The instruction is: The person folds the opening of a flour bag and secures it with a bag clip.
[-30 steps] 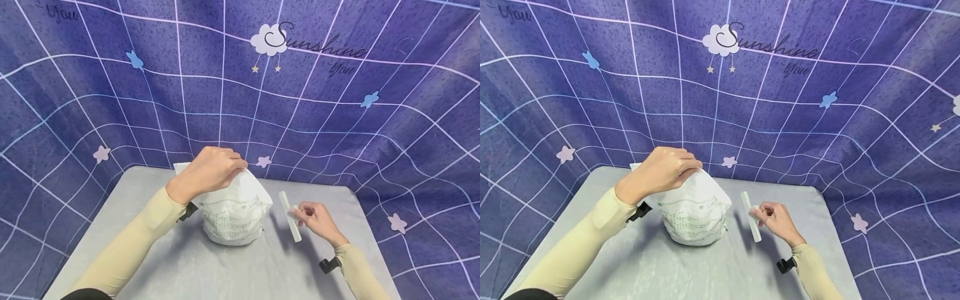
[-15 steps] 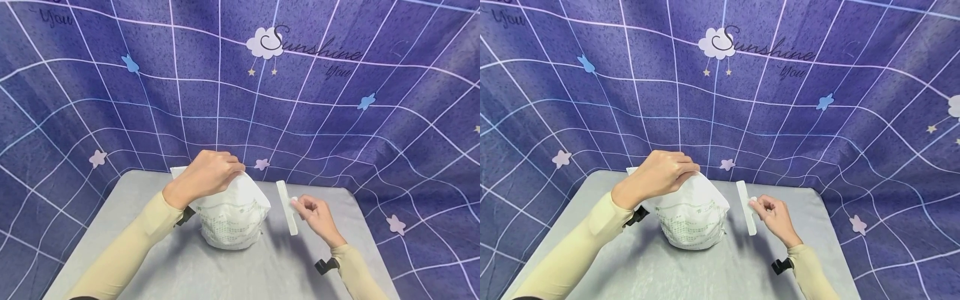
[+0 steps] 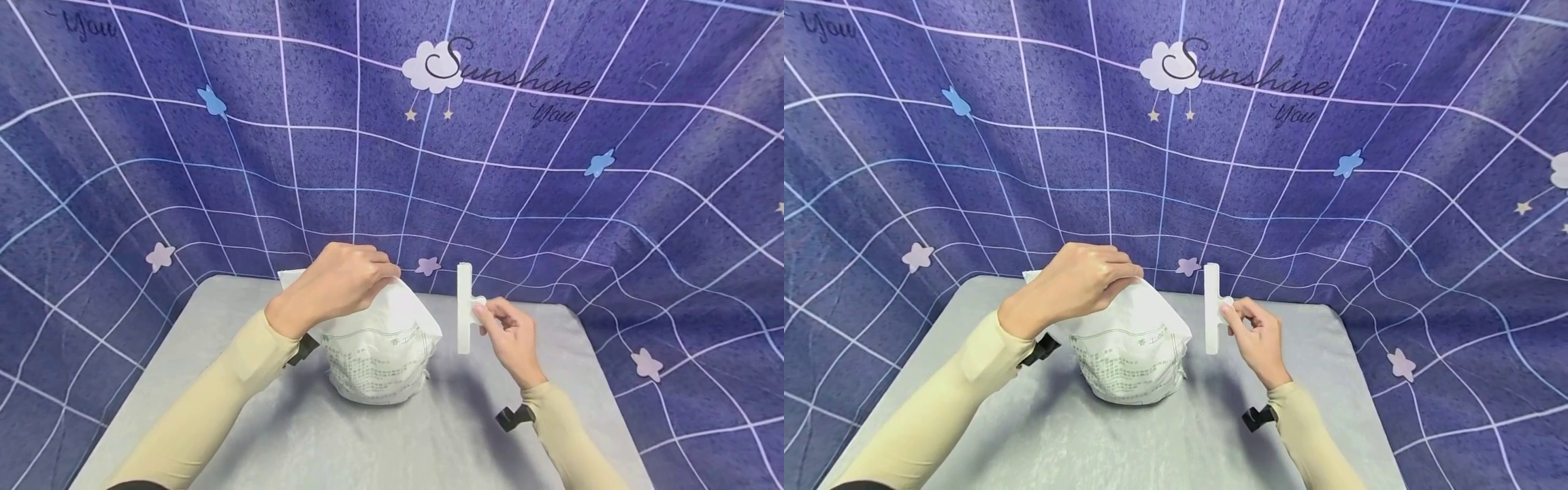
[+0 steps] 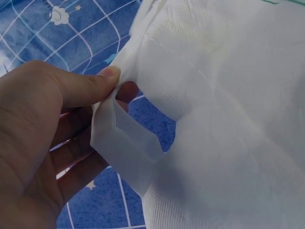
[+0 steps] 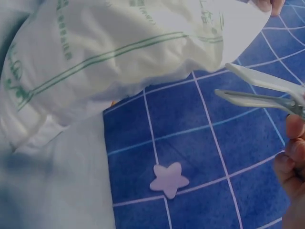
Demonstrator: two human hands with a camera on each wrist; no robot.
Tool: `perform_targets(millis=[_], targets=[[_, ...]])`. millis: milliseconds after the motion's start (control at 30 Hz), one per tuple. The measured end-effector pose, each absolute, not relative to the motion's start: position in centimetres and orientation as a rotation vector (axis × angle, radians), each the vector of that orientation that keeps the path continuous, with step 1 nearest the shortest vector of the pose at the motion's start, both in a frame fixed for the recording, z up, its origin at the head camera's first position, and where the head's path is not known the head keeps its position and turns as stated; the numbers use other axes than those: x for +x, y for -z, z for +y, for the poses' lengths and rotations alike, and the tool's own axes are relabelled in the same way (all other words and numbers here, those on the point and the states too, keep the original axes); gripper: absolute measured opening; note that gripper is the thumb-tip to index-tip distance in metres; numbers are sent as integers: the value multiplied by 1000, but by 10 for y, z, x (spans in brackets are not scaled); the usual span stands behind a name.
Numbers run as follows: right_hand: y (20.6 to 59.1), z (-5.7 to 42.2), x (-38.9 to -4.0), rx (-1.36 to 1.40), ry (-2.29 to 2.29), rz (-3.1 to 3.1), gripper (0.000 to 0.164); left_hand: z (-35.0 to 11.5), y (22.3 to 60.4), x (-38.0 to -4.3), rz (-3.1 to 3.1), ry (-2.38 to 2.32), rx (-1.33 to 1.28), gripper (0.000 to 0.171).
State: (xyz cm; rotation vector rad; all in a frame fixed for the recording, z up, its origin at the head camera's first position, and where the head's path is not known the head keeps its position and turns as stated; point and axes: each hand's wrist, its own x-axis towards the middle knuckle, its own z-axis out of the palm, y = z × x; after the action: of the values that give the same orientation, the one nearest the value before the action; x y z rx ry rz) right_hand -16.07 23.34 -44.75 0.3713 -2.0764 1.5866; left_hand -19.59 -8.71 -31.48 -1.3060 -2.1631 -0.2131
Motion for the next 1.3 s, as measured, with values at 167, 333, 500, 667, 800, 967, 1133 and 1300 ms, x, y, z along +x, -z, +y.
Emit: perform_targets(millis=[167,333,500,667,800,967,1133,1300], targets=[[445,221,-169,468,-1586,-1932,14,-87,313,-195,-2165,217,-1309,9],[441,213,-175,523,-1570,-1848,12,-87,311,-195,-2159,223,-1316,9],[436,207,-182,555,-1562,-1801,12,-86,309,-196,-2145,222,-1317,10],[433,205,-188,589,-1537,-1780,13,-86,308,-196,-2136,228,-1319,9],[433,204,-190,626,-1511,-1791,13,-86,309,-197,-2140,234,-1325,10],[433,201,-190,659,-1517,-1783,12,-86,310,-196,-2140,231,-1330,13],[434,197,-190,698,-1561,-1768,12,-86,311,-194,-2140,224,-1324,12],[439,193,-190,716,-1577,-1770,12,-89,313,-192,-2151,217,-1319,12]])
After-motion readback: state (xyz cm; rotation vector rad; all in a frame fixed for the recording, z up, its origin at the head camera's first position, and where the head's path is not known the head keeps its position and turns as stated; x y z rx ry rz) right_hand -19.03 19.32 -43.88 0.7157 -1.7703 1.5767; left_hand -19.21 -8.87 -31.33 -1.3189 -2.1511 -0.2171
